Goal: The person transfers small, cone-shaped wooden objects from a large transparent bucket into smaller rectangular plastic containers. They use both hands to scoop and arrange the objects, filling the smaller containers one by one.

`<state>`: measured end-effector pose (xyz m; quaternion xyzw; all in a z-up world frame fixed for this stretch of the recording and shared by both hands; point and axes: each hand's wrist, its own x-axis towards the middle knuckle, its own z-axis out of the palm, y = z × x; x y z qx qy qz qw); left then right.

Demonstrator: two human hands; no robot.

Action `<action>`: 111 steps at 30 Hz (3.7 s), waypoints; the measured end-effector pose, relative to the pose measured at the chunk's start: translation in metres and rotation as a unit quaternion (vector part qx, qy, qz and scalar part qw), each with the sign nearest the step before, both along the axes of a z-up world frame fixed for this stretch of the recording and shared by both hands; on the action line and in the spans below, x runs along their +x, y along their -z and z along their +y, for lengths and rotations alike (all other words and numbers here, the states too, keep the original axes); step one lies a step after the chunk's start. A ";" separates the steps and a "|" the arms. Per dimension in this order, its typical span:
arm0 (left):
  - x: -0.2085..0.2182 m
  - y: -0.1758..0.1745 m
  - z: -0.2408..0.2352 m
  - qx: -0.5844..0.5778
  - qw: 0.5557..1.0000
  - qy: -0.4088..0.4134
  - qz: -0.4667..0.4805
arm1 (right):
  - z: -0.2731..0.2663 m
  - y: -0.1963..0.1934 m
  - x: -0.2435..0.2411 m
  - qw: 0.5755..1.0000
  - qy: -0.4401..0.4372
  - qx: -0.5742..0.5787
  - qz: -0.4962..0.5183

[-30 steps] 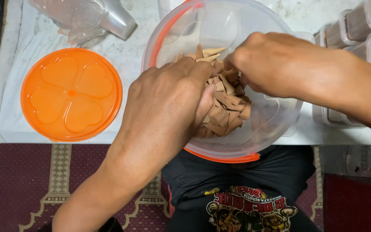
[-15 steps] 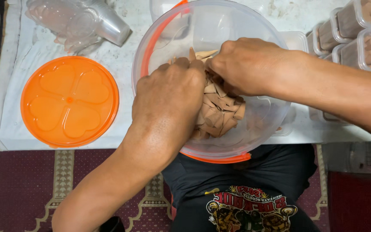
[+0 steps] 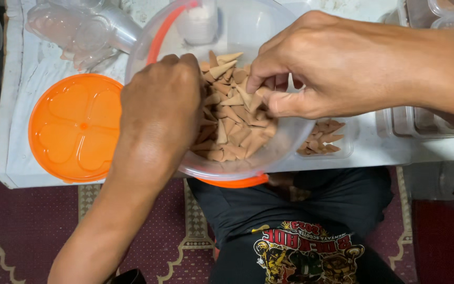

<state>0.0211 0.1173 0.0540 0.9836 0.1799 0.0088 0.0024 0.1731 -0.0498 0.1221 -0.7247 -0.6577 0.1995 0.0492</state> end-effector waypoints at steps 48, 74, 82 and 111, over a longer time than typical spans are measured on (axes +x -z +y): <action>0.036 0.114 -0.131 -0.238 0.913 0.277 -0.179 | -0.161 0.162 -0.011 0.952 0.134 0.178 -0.211; 0.022 0.119 -0.127 -0.220 0.910 0.289 -0.202 | -0.154 0.178 -0.020 0.952 0.204 0.212 -0.086; 0.021 0.120 -0.130 -0.226 0.906 0.289 -0.210 | -0.157 0.165 -0.016 0.964 0.173 0.182 -0.086; -0.012 0.004 -0.019 -0.015 0.986 0.013 -0.165 | 0.022 0.030 0.001 0.993 0.003 -0.009 -0.121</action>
